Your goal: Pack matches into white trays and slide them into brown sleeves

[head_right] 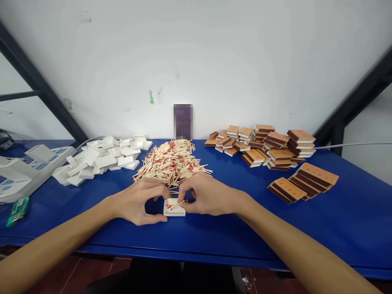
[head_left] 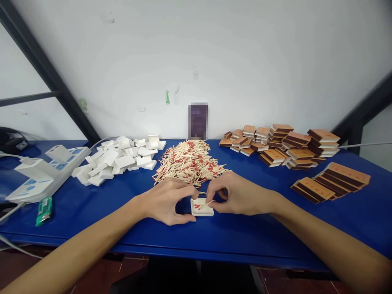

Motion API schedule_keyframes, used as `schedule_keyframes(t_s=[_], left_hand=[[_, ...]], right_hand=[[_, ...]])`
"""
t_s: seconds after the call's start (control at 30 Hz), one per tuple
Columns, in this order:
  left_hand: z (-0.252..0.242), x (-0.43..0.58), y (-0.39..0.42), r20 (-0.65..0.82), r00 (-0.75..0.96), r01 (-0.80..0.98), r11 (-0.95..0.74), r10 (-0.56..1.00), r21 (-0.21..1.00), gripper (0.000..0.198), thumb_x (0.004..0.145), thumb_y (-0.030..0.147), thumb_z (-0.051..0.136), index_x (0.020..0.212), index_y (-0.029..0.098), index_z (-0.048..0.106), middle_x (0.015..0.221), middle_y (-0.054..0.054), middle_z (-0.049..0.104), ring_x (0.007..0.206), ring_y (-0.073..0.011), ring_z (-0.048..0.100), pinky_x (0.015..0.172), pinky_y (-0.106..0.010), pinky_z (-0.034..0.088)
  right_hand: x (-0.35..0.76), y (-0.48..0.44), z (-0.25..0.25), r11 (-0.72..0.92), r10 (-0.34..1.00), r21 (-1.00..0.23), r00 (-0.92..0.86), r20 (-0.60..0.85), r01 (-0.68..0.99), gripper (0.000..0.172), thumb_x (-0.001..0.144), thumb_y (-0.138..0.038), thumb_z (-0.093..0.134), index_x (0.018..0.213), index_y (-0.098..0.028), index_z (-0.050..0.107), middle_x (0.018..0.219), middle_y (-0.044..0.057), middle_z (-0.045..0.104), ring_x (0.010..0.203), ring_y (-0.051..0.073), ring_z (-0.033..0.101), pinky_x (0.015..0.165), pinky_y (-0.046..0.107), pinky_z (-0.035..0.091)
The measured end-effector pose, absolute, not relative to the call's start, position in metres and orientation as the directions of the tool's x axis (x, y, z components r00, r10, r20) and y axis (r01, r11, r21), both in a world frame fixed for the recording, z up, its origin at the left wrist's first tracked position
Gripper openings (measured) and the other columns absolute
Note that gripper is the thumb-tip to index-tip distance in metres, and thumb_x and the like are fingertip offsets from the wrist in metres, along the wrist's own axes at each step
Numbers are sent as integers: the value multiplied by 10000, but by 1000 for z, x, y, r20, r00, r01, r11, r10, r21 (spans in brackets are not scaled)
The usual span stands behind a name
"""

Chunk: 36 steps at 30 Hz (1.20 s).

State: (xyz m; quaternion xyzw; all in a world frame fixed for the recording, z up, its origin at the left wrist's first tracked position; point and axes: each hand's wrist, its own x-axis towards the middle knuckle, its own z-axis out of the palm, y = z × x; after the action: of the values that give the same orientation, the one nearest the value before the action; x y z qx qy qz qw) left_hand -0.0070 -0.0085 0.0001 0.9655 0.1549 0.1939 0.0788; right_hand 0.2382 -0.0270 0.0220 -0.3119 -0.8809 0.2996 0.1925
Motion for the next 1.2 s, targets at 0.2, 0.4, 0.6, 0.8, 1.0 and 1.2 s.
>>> schedule_keyframes(t_s=[0.2,0.4,0.6,0.8,1.0,1.2], left_hand=[[-2,-7,-9,324,881,285,-934,344,216,338,845,506,634,961,202,541,780,13,619,684,-122,573,626,-261,449],[7,-8,-7,353,868,257,-925,348,280,396,825,537,619,1005,187,572,838,-15,653,691,-135,584,605,-264,447],[10,-12,1,459,752,446,-878,472,173,157,923,253,473,883,188,611,759,13,677,668,-122,586,781,-328,397],[8,-12,2,356,805,424,-880,474,213,181,907,289,495,845,185,629,569,59,566,524,-95,502,765,-311,407],[4,3,-14,339,818,398,-883,465,251,529,781,651,599,1056,200,616,685,29,601,570,-123,552,539,-240,375],[1,9,-22,349,844,386,-913,407,132,387,772,510,636,986,193,575,783,-4,658,650,-167,602,608,-277,418]], right_hand=[[229,-31,19,686,636,-560,-757,151,464,149,742,-84,648,775,-193,744,688,-36,700,534,76,520,552,207,395],[230,-32,19,677,652,-554,-745,145,485,76,800,-217,707,842,-197,767,621,-34,661,504,76,514,531,209,379],[234,-29,17,660,688,-623,-671,276,420,140,873,-287,632,845,-190,729,664,-16,682,529,88,529,535,214,397],[236,-13,2,690,714,-472,-625,317,548,148,903,-230,574,839,-193,703,717,-7,681,604,102,547,591,228,370],[234,-7,-7,682,710,-465,-663,238,564,138,889,-275,633,815,-179,699,678,-16,633,601,101,519,572,225,332],[232,-9,-1,620,732,-523,-672,115,585,113,846,-171,620,758,-177,691,606,-42,574,544,85,460,538,218,318]])
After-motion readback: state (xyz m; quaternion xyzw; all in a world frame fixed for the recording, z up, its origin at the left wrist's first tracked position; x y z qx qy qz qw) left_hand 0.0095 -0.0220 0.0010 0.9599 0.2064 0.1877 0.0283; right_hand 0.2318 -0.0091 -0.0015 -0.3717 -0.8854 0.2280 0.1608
